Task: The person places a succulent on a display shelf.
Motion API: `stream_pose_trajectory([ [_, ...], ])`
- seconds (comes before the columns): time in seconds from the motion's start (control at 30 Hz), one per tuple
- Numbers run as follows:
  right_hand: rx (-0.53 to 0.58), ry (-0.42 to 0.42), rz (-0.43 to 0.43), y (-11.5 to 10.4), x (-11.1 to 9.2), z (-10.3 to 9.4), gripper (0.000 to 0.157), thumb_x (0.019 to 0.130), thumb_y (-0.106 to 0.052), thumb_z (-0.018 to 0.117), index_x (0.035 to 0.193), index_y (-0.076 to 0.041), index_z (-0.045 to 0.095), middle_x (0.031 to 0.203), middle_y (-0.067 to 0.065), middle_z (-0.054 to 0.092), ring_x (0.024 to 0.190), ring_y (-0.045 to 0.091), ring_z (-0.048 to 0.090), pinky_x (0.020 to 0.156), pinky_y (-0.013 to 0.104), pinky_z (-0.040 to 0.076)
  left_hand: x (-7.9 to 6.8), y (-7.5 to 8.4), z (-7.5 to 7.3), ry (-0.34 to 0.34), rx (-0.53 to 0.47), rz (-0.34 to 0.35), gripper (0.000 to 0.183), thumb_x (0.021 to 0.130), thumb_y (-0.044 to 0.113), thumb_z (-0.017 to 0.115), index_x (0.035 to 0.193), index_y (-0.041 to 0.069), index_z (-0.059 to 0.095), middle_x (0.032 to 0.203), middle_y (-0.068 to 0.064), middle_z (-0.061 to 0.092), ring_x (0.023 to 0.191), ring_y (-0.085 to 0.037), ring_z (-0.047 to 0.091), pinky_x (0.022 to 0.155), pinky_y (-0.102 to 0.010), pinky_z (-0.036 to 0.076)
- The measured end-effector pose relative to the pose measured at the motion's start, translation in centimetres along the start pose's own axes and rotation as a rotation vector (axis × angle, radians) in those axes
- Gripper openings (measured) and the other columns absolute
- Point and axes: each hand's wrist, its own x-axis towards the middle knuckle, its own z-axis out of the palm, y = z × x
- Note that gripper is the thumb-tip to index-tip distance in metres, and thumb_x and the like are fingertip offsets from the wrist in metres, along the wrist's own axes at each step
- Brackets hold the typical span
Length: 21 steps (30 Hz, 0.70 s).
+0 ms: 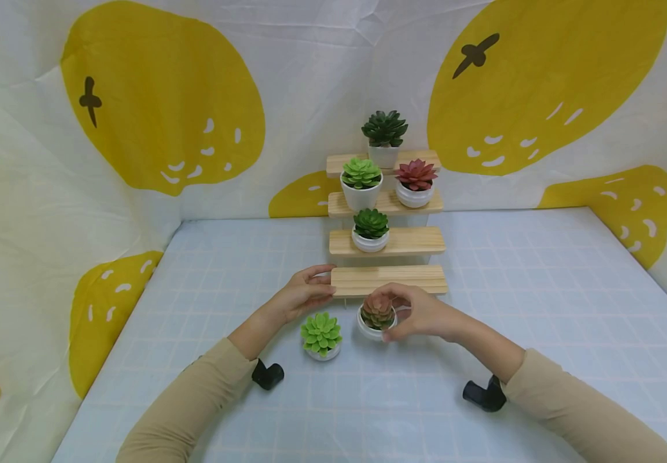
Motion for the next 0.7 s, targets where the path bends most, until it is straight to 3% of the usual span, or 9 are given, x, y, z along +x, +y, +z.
stream_pose_trajectory([
  [0.4, -0.01, 0.051, 0.016, -1.2, -0.5, -1.2, 0.065, 0.07, -0.011, 0.081, 0.128, -0.006, 0.052, 0.117, 0.009, 0.054, 0.103, 0.022, 0.053, 0.092, 0.043, 0.044, -0.2, 0.1, 0.1, 0.001, 0.007, -0.001, 0.058, 0.086, -0.013, 0.054, 0.141, 0.001, 0.037, 0.124, -0.018, 0.051, 0.085, -0.011, 0.059, 0.072, -0.022, 0.051],
  [0.7, -0.012, 0.092, 0.021, -1.9, -0.8, -2.2, 0.065, 0.07, -0.011, 0.081, 0.128, -0.007, 0.052, 0.117, 0.009, 0.053, 0.103, 0.026, 0.051, 0.095, 0.047, 0.041, 0.0, 0.0, 0.0, 0.008, 0.0, -0.011, 0.058, 0.086, -0.012, 0.055, 0.14, 0.002, 0.038, 0.115, -0.012, 0.055, 0.088, -0.014, 0.059, 0.072, -0.022, 0.051],
])
